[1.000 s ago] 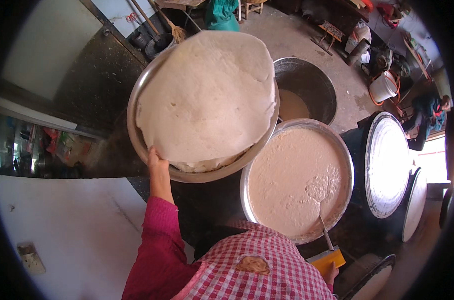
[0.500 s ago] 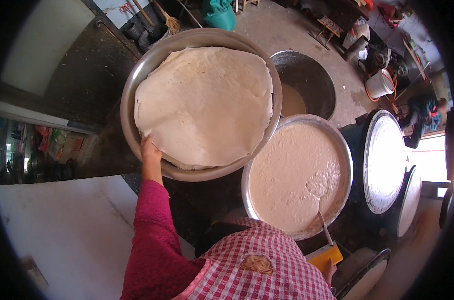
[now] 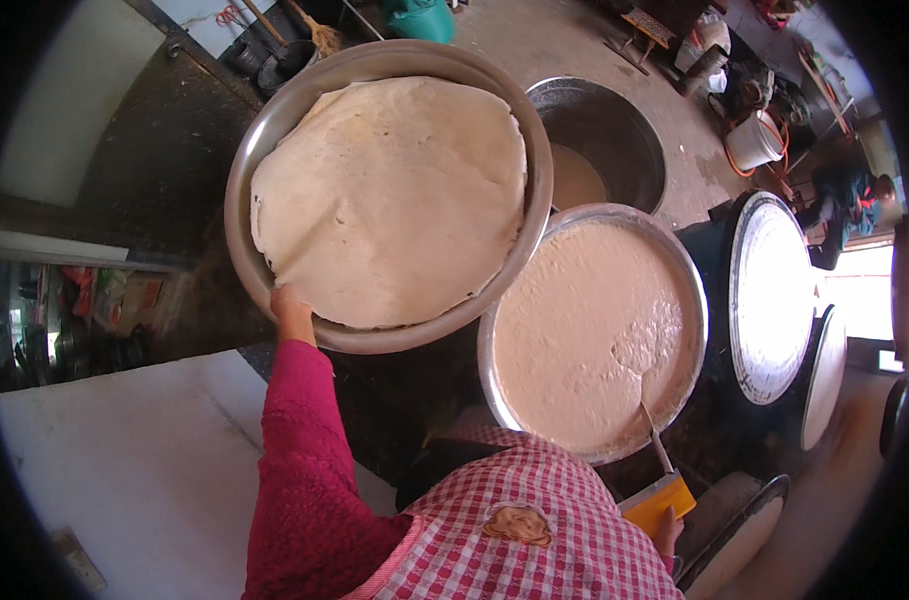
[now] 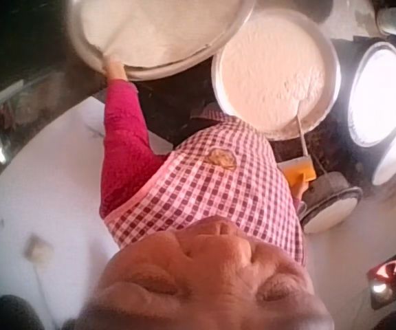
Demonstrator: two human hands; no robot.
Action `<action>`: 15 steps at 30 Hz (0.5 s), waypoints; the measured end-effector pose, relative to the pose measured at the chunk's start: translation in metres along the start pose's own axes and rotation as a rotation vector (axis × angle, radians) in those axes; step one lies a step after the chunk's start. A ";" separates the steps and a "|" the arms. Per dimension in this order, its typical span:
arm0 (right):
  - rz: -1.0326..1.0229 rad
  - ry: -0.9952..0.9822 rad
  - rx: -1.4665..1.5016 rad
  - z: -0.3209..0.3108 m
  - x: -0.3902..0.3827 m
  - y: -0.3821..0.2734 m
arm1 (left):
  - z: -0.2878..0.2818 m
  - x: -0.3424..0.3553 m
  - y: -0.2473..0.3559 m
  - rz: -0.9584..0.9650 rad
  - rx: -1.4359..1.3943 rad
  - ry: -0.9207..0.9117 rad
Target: The person scoops batter from a large metal bowl and spreads it onto hot circular griddles using a plastic scraper. They flip and remove cooked crepes, placing them onto a tray. The process is repeated continuously.
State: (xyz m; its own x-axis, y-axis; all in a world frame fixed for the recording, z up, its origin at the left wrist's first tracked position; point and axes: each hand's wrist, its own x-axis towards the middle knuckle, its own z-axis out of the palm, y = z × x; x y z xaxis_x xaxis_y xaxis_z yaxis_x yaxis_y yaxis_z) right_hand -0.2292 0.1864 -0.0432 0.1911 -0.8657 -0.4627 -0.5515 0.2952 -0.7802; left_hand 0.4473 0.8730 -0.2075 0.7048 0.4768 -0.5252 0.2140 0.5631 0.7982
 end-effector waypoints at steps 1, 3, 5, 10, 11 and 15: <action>0.025 -0.003 0.012 -0.004 0.000 0.000 | 0.007 0.002 0.005 -0.028 0.047 0.143; 0.076 -0.001 0.043 -0.012 0.001 0.002 | 0.022 -0.001 0.024 0.131 0.163 -0.009; 0.078 0.017 0.022 -0.020 0.006 0.008 | 0.035 -0.012 0.037 0.295 0.192 -0.129; 0.105 -0.014 0.058 -0.039 0.033 0.036 | 0.036 -0.065 0.030 0.170 0.562 0.186; 0.107 -0.031 0.070 -0.043 0.041 0.044 | 0.034 -0.078 0.024 0.167 0.660 0.213; 0.157 -0.122 0.085 -0.063 0.086 0.079 | 0.031 -0.151 -0.006 0.400 0.690 0.058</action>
State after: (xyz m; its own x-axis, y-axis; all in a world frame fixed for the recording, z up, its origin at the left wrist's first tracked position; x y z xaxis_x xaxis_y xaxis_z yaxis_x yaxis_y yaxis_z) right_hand -0.3075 0.1099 -0.1178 0.2080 -0.7526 -0.6247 -0.5130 0.4598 -0.7248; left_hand 0.3609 0.7768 -0.1243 0.7844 0.5993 -0.1599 0.3357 -0.1935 0.9219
